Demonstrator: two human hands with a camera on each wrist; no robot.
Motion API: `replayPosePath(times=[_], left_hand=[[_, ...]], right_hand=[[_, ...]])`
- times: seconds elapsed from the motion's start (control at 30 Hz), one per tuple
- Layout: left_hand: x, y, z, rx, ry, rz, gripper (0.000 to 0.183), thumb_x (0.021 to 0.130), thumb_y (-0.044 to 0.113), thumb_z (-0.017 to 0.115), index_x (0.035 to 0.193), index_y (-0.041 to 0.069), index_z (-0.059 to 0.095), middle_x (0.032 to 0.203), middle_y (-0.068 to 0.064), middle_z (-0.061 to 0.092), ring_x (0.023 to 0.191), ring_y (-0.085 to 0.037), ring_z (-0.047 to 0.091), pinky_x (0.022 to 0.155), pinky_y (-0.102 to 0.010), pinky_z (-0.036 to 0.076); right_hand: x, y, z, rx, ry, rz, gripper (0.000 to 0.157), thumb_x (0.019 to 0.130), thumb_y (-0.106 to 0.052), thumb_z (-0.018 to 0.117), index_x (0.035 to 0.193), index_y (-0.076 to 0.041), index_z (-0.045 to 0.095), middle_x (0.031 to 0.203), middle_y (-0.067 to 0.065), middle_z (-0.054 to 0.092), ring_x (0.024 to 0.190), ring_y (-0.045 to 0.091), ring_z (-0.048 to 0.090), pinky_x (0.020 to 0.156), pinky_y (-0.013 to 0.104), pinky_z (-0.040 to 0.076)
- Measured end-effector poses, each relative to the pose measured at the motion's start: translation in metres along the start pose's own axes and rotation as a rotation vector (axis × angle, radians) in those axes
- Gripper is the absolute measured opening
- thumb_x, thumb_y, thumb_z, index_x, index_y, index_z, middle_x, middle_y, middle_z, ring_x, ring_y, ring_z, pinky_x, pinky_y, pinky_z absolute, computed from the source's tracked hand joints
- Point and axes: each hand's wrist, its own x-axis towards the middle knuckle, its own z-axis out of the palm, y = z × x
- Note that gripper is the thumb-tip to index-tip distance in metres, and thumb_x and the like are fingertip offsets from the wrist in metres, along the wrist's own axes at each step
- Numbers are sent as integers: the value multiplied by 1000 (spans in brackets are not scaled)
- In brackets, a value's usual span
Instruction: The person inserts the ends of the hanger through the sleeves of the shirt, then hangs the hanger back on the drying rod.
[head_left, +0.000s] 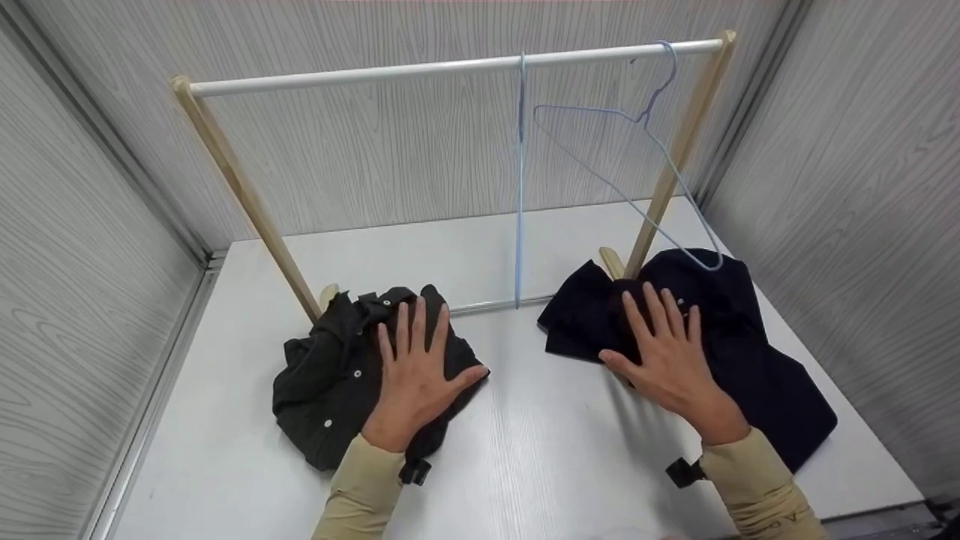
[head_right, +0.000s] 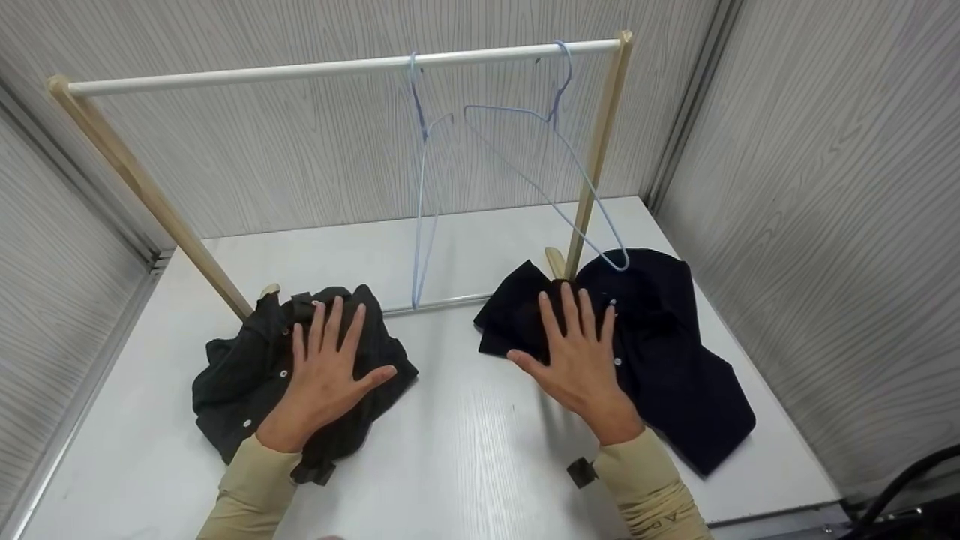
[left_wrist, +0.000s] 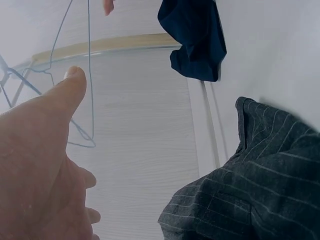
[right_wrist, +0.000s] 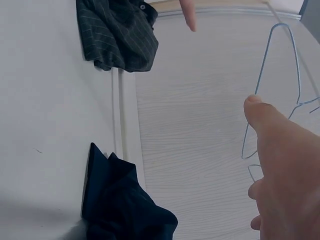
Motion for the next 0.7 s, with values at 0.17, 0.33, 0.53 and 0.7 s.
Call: replayPosePath(times=[0.17,0.33,0.53,0.7], left_hand=[[1,5,5,-13,11,35,102,84,74,54,159,15,20,166,-18,9,154,-40,4,118,-66,3],[3,15,10,-49,12,68,101,84,72,56,159,14,19,166,-18,9,154,-40,4,119,-65,3],[7,30,16,-100,21,97,98,86,71,55,159,15,19,166,-18,11,154,-39,5,119,-65,3],[14,45,21,-120,0,130,97,89,71,51,159,14,18,166,-17,10,154,-39,5,120,-64,3]], right_hand=[[-2,2,-1,6,-10,17,89,91,-61,57,159,-17,20,166,19,11,153,43,6,116,70,1],[-2,3,-1,-4,-10,24,88,92,-61,55,159,-16,19,166,19,10,152,44,6,115,70,1],[-6,7,-3,4,-25,41,86,95,-59,53,159,-15,19,166,19,10,152,44,7,115,71,0],[-10,14,-6,15,-6,57,83,96,-56,53,159,-14,20,165,21,12,151,45,8,114,72,1]])
